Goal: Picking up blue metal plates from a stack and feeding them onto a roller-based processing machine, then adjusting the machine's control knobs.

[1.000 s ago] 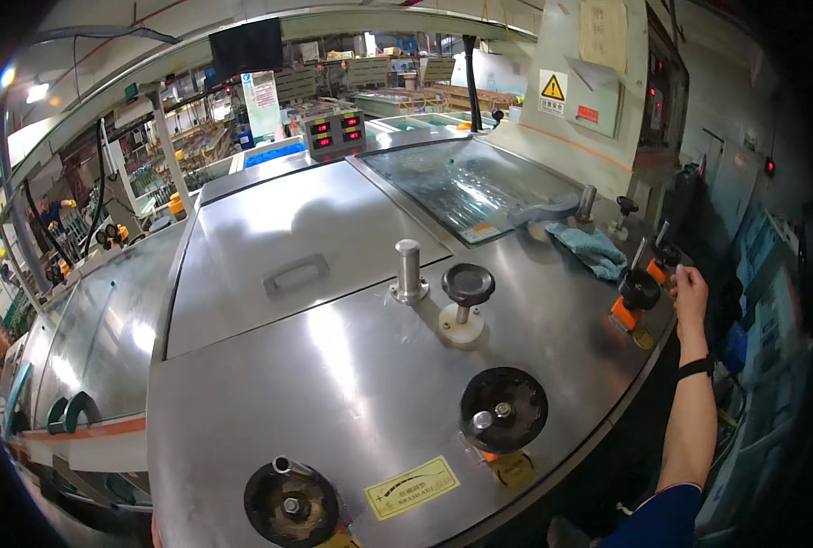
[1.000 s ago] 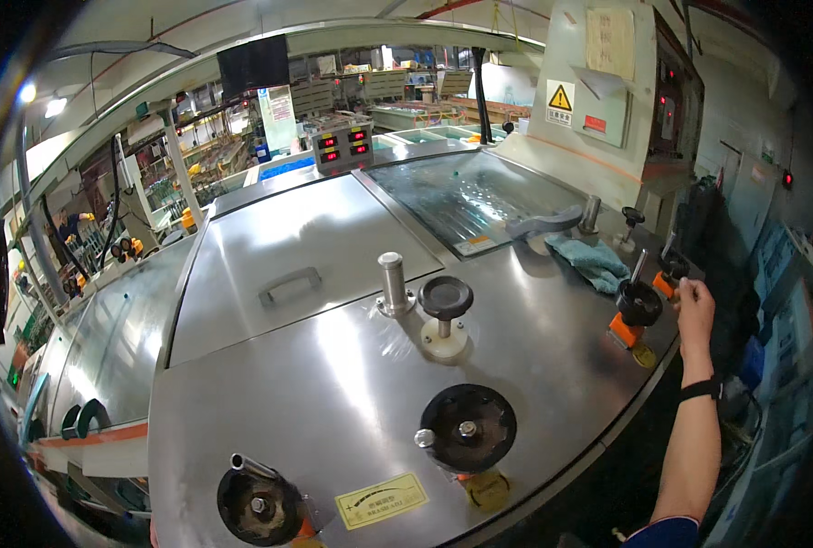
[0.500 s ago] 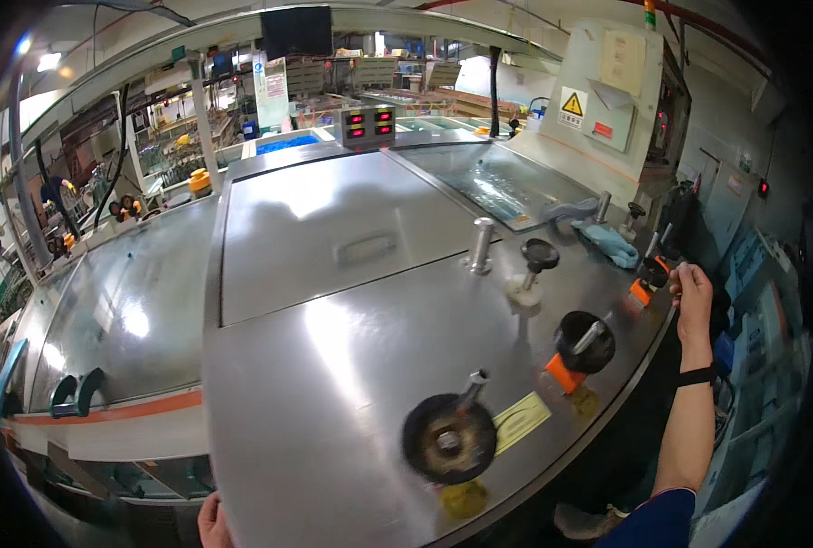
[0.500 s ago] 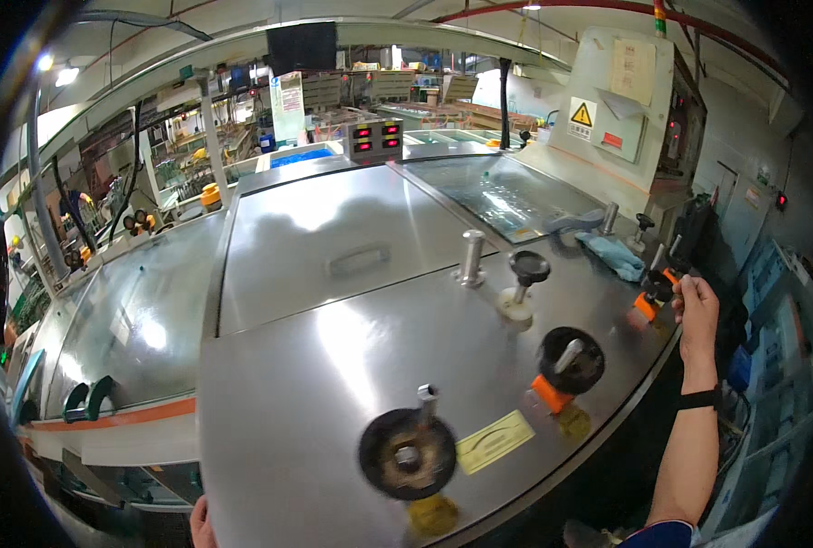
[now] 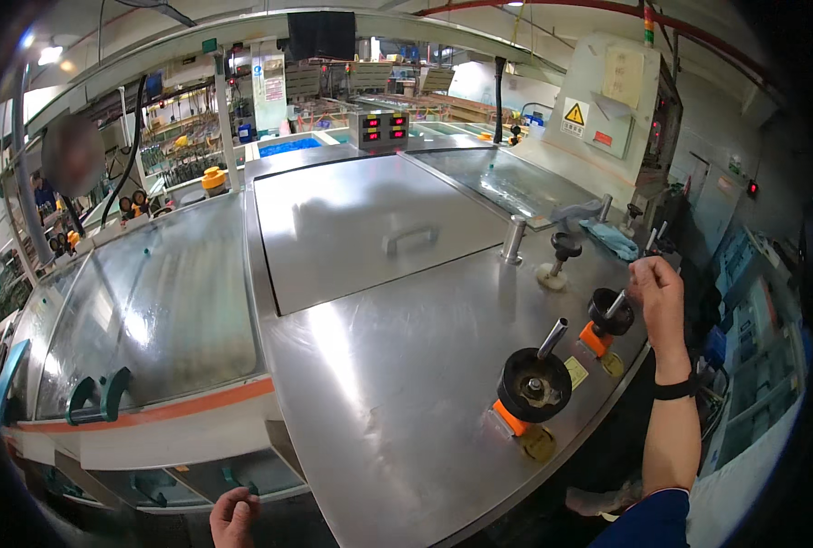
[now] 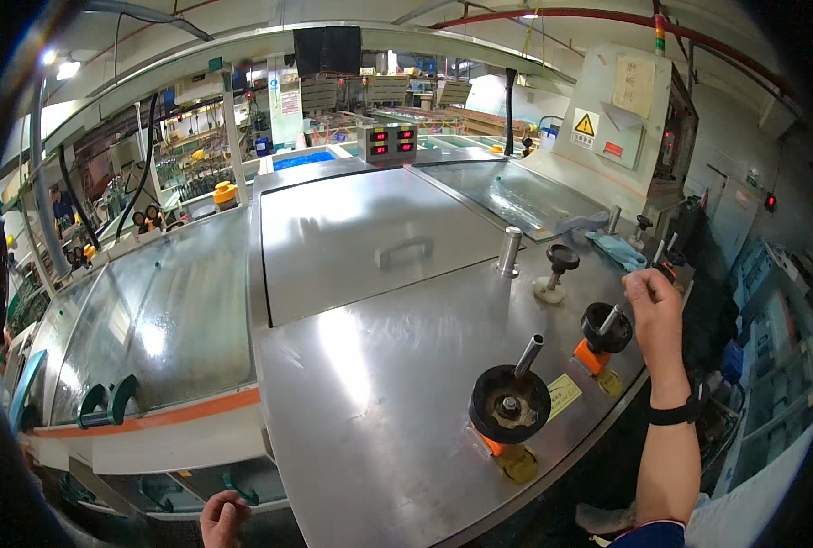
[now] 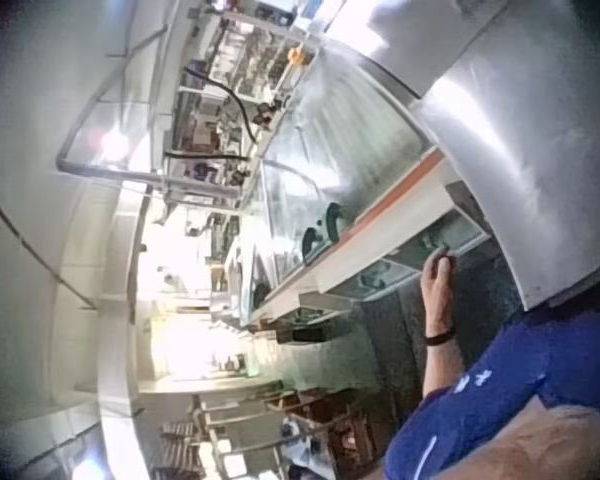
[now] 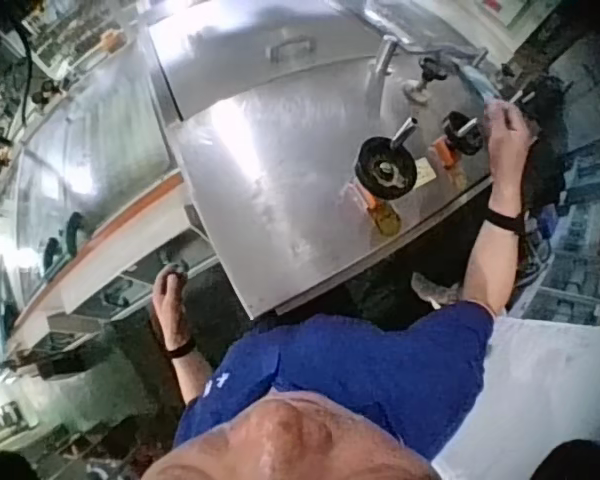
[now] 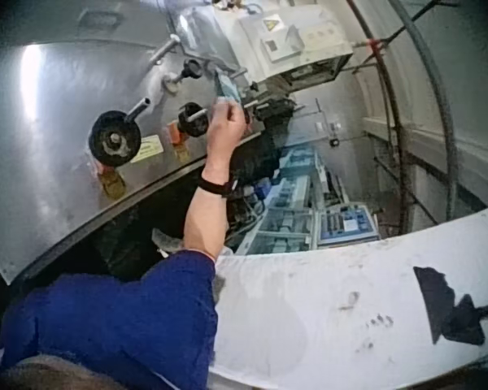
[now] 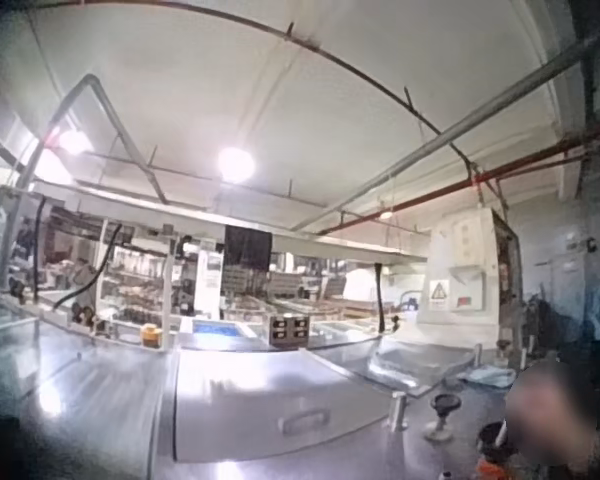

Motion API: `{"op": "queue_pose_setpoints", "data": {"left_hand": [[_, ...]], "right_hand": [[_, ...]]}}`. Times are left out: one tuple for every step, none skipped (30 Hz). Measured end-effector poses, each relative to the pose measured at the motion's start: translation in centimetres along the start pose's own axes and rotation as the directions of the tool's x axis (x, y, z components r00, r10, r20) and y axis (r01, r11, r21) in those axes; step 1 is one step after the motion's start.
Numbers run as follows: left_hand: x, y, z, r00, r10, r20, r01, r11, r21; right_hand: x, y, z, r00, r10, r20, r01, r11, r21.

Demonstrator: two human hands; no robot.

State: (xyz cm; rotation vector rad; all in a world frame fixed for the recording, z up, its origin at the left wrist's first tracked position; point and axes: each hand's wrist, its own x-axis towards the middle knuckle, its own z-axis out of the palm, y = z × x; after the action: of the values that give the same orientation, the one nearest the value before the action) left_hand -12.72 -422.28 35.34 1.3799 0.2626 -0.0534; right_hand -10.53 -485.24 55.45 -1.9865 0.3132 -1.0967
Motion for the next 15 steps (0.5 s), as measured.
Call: {"op": "queue_pose_setpoints", "data": {"left_hand": [[0.0, 0.5, 0.7, 1.0, 0.012, 0.024, -0.012, 1.0, 0.012], [-0.1, 0.9, 1.3, 0.999, 0.016, 0.029, -0.016, 1.0, 0.013], [-0.2, 1.4, 2.0, 0.995, 0.077, 0.06, -0.081, 0.995, 0.066], [-0.3, 1.8, 2.8, 0.986, 0.137, 0.093, -0.147, 0.982, 0.116], [-0.7, 2.4, 3.9, 0.981, 0.162, 0.103, -0.172, 0.981, 0.09], [-1.0, 2.8, 4.8, 0.98, 0.166, 0.11, -0.176, 0.98, 0.088], [-1.4, 3.3, 5.7, 0.951, 0.257, 0.172, -0.276, 0.956, 0.101], [-1.7, 3.8, 6.5, 0.911, 0.345, 0.224, -0.376, 0.92, 0.11], [-2.2, 4.2, 7.6, 0.905, 0.365, 0.22, -0.4, 0.906, 0.141], [-2.9, 5.0, 8.7, 0.905, 0.368, 0.212, -0.401, 0.905, 0.143], [-3.4, 6.0, 10.0, 0.841, 0.437, 0.318, -0.496, 0.858, 0.133], [-3.8, 6.9, 11.0, 0.761, 0.494, 0.42, -0.585, 0.803, 0.113], [-3.9, 7.6, 11.7, 0.682, 0.528, 0.506, -0.679, 0.714, 0.169], [-4.3, 7.3, 12.3, 0.656, 0.528, 0.539, -0.681, 0.723, 0.121], [-4.5, 7.6, 13.3, 0.609, 0.513, 0.605, -0.719, 0.679, 0.148]], "right_hand": [[0.0, -0.1, 0.3, 0.997, -0.079, 0.011, 0.079, 0.99, -0.118], [0.0, -0.3, 0.5, 0.988, -0.151, 0.03, 0.154, 0.96, -0.233], [0.2, -0.7, 0.7, 0.966, -0.251, 0.058, 0.256, 0.906, -0.337], [0.7, -0.1, 0.8, 0.966, -0.252, 0.053, 0.255, 0.907, -0.336], [1.3, 1.1, 0.8, 0.965, -0.254, 0.07, 0.261, 0.886, -0.383], [2.0, 2.4, 0.8, 0.962, -0.257, 0.088, 0.269, 0.864, -0.426], [2.4, 3.4, 0.7, 0.979, -0.069, 0.191, 0.118, 0.958, -0.261], [2.2, 2.5, 1.2, 0.979, -0.074, 0.191, 0.123, 0.959, -0.256], [1.5, 0.8, 2.3, 0.957, 0.082, 0.277, -0.079, 0.997, -0.022], [0.9, -0.1, 3.3, 0.895, 0.209, 0.394, -0.3, 0.936, 0.186], [0.9, 0.3, 4.0, 0.897, 0.163, 0.411, -0.263, 0.944, 0.2], [1.3, 0.6, 4.5, 0.896, 0.162, 0.413, -0.264, 0.943, 0.203], [1.8, 0.8, 4.9, 0.889, 0.172, 0.425, -0.245, 0.962, 0.123], [2.6, 1.3, 5.4, 0.88, 0.179, 0.439, -0.223, 0.974, 0.049], [3.6, 2.9, 6.0, 0.919, 0.134, 0.37, -0.198, 0.97, 0.14]]}}
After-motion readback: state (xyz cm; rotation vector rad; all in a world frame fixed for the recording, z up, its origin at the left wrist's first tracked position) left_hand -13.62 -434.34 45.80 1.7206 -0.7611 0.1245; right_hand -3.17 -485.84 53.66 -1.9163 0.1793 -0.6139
